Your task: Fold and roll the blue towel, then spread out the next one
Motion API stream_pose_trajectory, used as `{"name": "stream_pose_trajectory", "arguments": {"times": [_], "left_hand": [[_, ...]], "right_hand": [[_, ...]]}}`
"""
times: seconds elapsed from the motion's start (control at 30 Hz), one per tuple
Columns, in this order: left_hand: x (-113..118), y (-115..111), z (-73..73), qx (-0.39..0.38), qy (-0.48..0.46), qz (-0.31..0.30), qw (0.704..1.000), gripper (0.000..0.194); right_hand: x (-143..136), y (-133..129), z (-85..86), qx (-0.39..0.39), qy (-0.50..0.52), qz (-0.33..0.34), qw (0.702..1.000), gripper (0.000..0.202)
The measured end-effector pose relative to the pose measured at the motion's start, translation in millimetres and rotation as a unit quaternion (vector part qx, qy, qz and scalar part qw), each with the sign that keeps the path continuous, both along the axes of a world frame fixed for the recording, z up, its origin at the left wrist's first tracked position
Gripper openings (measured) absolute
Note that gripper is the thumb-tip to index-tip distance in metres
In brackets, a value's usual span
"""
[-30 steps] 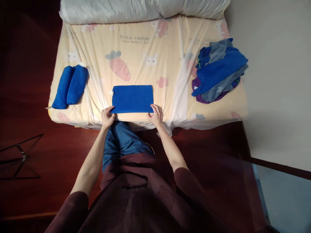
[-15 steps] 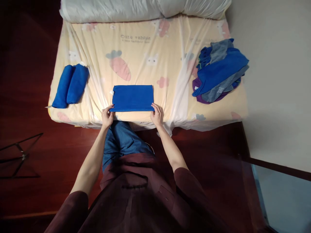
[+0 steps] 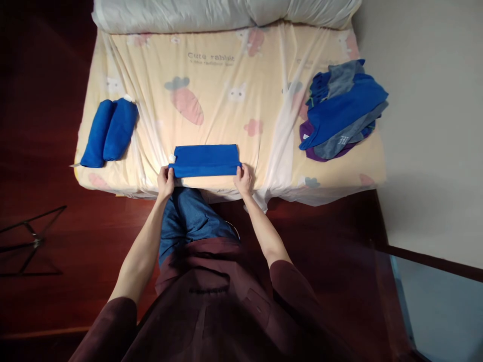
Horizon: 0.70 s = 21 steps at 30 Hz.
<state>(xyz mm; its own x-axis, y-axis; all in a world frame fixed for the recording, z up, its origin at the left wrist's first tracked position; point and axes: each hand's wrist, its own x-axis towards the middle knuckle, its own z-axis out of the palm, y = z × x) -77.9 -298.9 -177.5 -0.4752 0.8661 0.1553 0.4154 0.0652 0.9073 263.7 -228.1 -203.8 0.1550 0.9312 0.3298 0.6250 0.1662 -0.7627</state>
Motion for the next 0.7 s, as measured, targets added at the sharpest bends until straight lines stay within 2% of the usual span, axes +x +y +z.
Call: {"name": "stream_pose_trajectory", "arguments": {"times": [0.23,0.7], "left_hand": [[1.9,-0.2,3.1,0.009,-0.041,-0.011,0.999,0.042],[1.9,-1.5,5.4,0.003,-0.028,-0.016,0.999,0.037]], "right_hand": [[-4.1,0.4,1.2,-0.026,0.047,-0.008,0.999,0.054],[-4.8,2.1,1.1,-0.027,0.029,-0.018,0.999,0.052]]}}
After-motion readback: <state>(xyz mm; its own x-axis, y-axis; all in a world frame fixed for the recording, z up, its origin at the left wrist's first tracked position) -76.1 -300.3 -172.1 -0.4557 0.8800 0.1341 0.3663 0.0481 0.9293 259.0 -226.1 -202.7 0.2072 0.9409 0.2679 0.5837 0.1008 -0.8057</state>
